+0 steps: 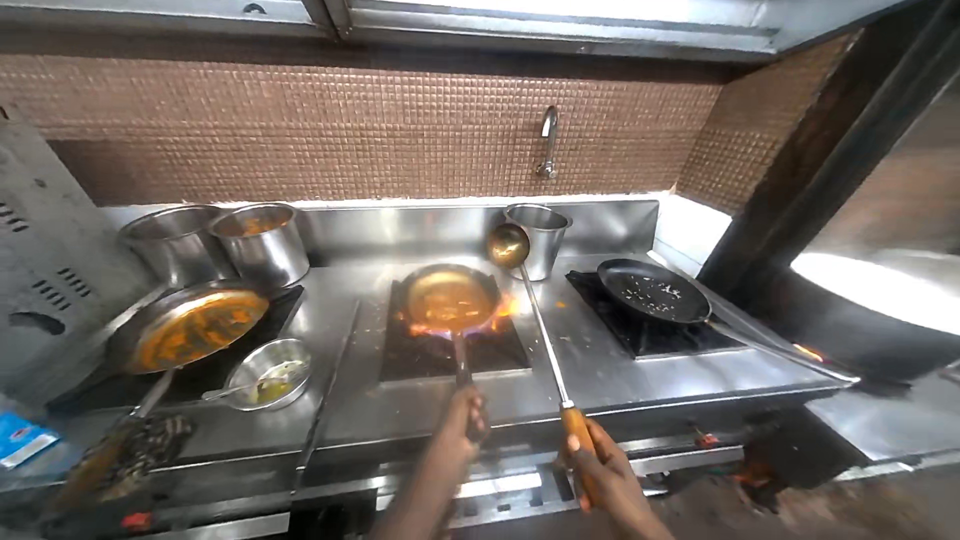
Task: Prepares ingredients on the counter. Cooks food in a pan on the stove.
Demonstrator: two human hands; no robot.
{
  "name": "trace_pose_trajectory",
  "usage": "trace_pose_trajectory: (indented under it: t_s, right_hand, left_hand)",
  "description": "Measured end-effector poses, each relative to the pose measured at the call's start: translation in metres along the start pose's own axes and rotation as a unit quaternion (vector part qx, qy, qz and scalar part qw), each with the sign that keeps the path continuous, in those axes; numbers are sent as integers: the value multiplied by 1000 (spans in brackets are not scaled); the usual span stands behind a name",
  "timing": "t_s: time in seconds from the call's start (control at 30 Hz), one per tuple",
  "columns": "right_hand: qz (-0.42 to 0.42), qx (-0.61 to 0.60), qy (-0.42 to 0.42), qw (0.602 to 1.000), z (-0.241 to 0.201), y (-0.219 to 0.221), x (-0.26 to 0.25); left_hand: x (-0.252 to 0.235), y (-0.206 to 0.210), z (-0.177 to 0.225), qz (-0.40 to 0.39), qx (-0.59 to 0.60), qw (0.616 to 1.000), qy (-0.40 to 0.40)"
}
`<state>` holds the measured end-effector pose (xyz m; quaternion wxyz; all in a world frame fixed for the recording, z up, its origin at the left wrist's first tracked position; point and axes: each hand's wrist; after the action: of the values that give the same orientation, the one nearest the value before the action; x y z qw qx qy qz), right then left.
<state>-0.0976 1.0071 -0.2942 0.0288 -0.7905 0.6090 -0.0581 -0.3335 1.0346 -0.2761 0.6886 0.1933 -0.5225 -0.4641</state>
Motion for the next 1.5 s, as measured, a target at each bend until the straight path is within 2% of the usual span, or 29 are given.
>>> trace_pose_trajectory:
  t_s: [0.07,0.17,0.2,0.33,0.37,0.5,0.53,0.6,0.67,0.7,0.77,0.87,0.97,1.07,1.23,1.4,1.5]
  right_hand:
    - [-7,2,7,1000,-6,6,3]
    - [-20,-15,35,999,-14,-1,8]
    - [-19,-16,39,999,-14,-4,7]
    - [8,-39,37,999,-6,2,9]
    - [12,-45,38,998,-6,4,12]
    - [15,-39,52,998,-9,-3,21]
    - [12,-35,53,998,-8,-7,21]
    - [5,-29,57,998,-1,-5,20]
    - [-2,7,47,999,9,3,22]
    - [-2,41,35,999,14,10,23]
    - [-1,134,14,991,29,25,18]
    - [15,274,1,962,81,50,14]
    - [53,344,2,937,102,66,6]
    - [81,349,-12,934,96,67,7]
    - [56,362,-7,930,94,58,0]
    - [80,255,-39,963,85,46,21]
    - [84,262,-40,961,77,26,24]
  left_hand:
    - [0,-1,-5,0,9,1000,-7]
    - [62,12,-31,38,3,999,-25]
    - [66,14,-30,39,6,999,-22]
    - [-5,-4,-11,-2,17,1000,-1]
    - [-8,-3,-12,-3,27,1000,-1]
    - [66,15,-30,35,1,999,-30]
    - [68,15,-27,35,-6,999,-28]
    - [34,9,-14,25,-18,999,-13]
    - [-7,-2,-7,6,0,1000,-4]
    - [-10,0,-8,2,16,1000,-3]
    - [23,17,-17,12,12,1000,-13]
    - [85,22,-37,50,9,998,-36]
    - [74,24,-24,39,26,998,-30]
    - [51,17,-20,40,39,998,-18]
    - [95,22,-40,46,21,998,-24]
    - [20,9,-23,26,44,999,-7]
    - [58,30,-39,37,29,999,-10]
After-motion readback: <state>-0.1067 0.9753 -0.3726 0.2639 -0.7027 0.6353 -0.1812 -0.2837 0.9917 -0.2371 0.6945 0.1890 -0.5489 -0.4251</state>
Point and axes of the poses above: each hand's wrist, its own x-axis away from the middle knuckle, its own y-axis out of the palm, z = x × y, and after that the axes turned 13 degrees about x, right-handed
